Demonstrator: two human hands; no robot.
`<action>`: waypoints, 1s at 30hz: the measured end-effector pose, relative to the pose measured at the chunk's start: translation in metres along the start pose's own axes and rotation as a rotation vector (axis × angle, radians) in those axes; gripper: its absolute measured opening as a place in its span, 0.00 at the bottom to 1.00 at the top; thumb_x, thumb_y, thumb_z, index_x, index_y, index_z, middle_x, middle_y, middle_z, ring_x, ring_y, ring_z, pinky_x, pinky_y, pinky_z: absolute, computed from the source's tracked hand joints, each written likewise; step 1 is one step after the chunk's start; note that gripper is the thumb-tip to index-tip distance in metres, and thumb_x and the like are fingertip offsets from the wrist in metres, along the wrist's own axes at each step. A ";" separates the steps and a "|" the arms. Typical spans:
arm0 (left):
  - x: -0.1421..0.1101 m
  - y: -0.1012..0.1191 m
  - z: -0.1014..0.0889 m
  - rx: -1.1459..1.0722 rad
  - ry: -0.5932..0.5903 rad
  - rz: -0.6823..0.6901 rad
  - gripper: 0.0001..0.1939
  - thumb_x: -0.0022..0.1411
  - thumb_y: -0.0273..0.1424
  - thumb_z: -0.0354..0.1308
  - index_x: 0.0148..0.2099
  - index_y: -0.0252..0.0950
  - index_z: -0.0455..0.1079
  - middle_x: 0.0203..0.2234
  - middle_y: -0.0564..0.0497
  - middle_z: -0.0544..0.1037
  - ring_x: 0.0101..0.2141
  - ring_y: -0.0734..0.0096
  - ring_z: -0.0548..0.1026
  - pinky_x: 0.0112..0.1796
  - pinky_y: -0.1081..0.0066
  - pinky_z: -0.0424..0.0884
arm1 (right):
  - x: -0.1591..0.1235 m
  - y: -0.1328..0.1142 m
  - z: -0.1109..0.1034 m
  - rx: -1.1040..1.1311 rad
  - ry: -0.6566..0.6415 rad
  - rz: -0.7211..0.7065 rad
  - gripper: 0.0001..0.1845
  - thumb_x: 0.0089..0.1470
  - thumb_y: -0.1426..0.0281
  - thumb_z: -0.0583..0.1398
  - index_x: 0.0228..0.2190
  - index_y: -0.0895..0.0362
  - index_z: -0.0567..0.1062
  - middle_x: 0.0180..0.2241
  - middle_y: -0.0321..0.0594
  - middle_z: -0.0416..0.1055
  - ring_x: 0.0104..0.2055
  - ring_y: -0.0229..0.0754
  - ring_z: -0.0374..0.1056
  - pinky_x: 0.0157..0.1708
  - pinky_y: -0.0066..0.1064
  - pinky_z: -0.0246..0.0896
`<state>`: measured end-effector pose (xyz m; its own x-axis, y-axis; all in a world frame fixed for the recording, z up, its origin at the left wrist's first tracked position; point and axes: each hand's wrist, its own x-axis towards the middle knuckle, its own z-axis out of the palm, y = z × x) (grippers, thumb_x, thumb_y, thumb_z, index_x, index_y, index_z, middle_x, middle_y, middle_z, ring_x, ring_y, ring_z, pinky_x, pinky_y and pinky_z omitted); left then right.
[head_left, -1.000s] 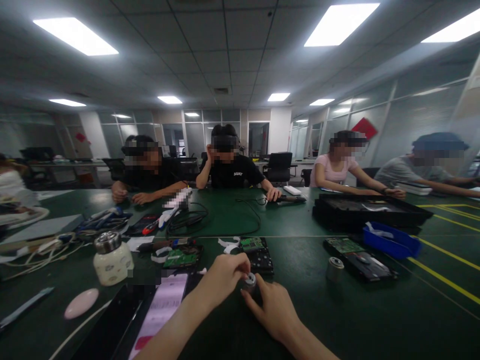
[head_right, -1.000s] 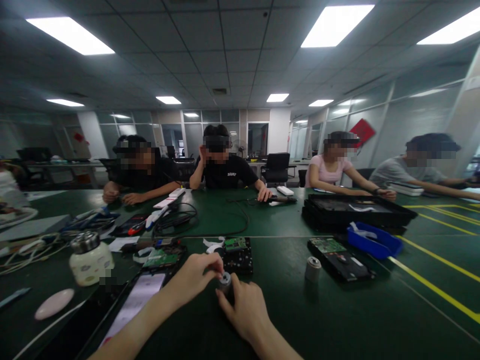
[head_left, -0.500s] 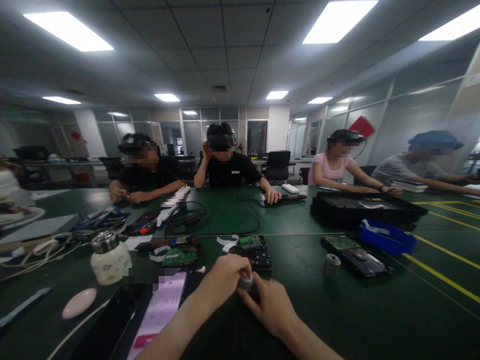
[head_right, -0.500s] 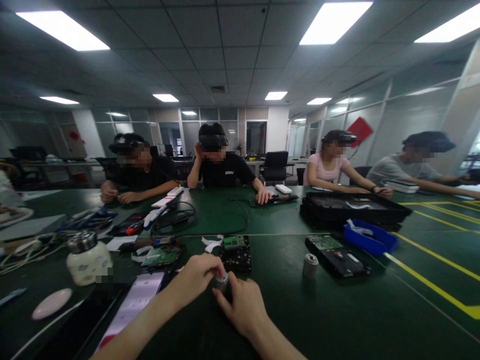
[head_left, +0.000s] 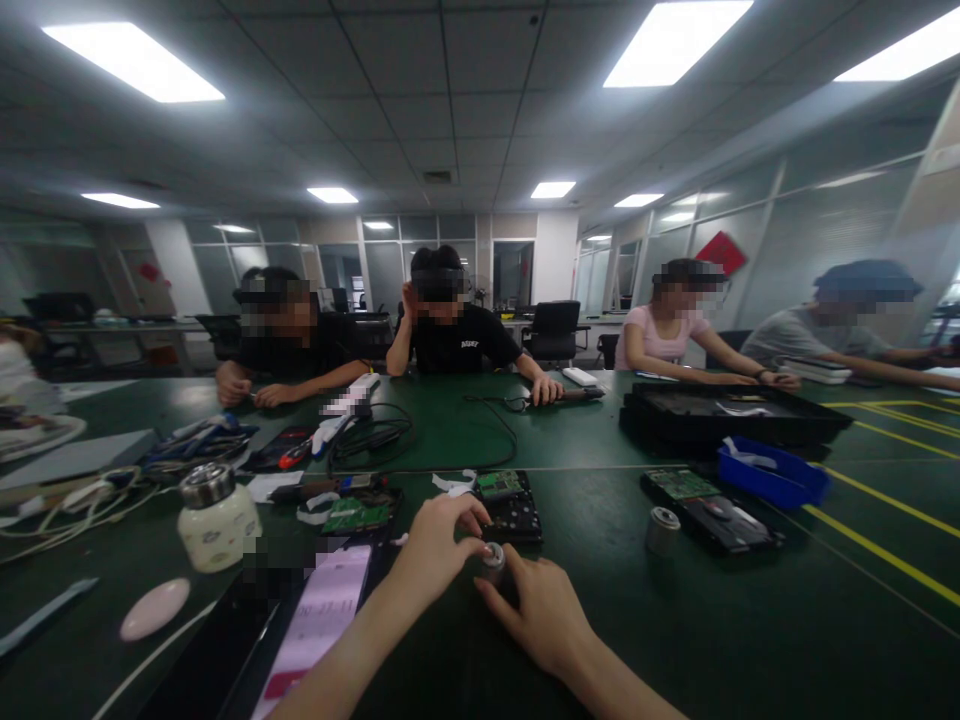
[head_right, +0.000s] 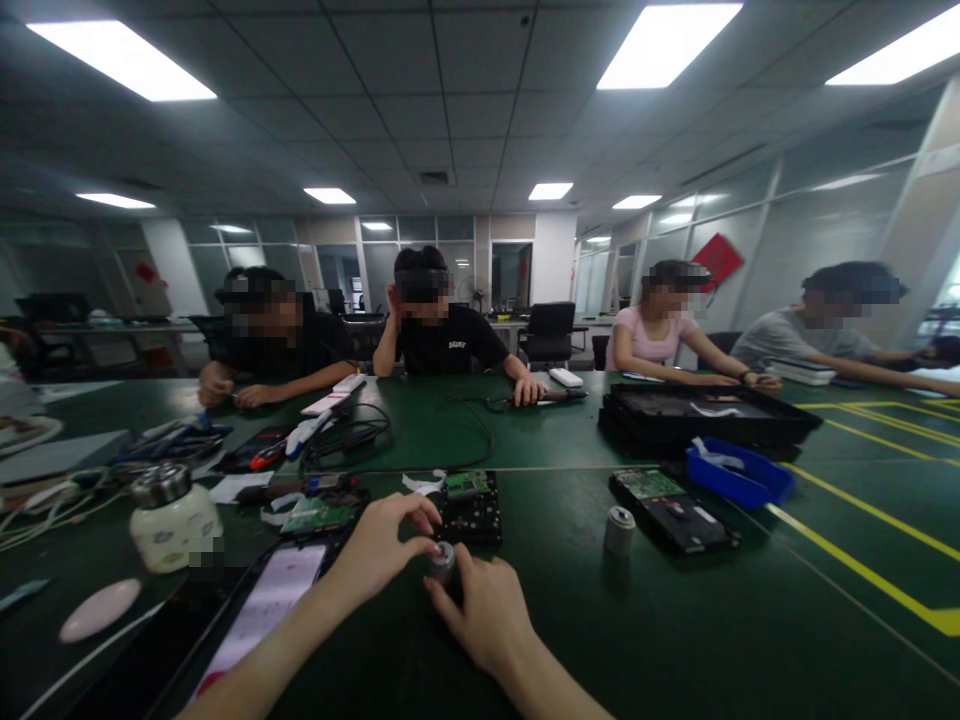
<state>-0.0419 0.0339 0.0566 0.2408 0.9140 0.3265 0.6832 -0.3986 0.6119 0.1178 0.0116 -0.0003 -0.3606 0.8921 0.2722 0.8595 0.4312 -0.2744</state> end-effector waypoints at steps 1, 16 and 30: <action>0.001 -0.001 -0.002 -0.010 -0.002 -0.010 0.08 0.47 0.23 0.60 0.33 0.38 0.72 0.26 0.55 0.77 0.33 0.68 0.74 0.38 0.71 0.65 | 0.000 0.000 0.000 0.000 0.003 -0.004 0.13 0.58 0.59 0.51 0.37 0.54 0.68 0.31 0.38 0.74 0.31 0.44 0.69 0.30 0.29 0.52; -0.006 0.004 0.009 -0.023 -0.025 -0.008 0.13 0.46 0.29 0.63 0.38 0.42 0.71 0.32 0.55 0.78 0.41 0.63 0.72 0.44 0.65 0.61 | 0.000 0.002 0.004 -0.017 0.024 -0.015 0.13 0.58 0.60 0.51 0.37 0.55 0.69 0.30 0.38 0.74 0.31 0.44 0.70 0.29 0.29 0.52; -0.009 0.007 -0.046 0.005 -0.352 -0.043 0.13 0.48 0.20 0.54 0.37 0.38 0.66 0.28 0.55 0.76 0.30 0.73 0.75 0.31 0.77 0.66 | 0.000 0.001 0.003 -0.022 0.032 -0.005 0.14 0.58 0.58 0.51 0.35 0.54 0.68 0.28 0.37 0.74 0.29 0.43 0.69 0.27 0.29 0.51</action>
<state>-0.0711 0.0193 0.0915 0.4342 0.9003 0.0316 0.7010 -0.3597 0.6158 0.1176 0.0125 -0.0032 -0.3531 0.8850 0.3033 0.8658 0.4320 -0.2525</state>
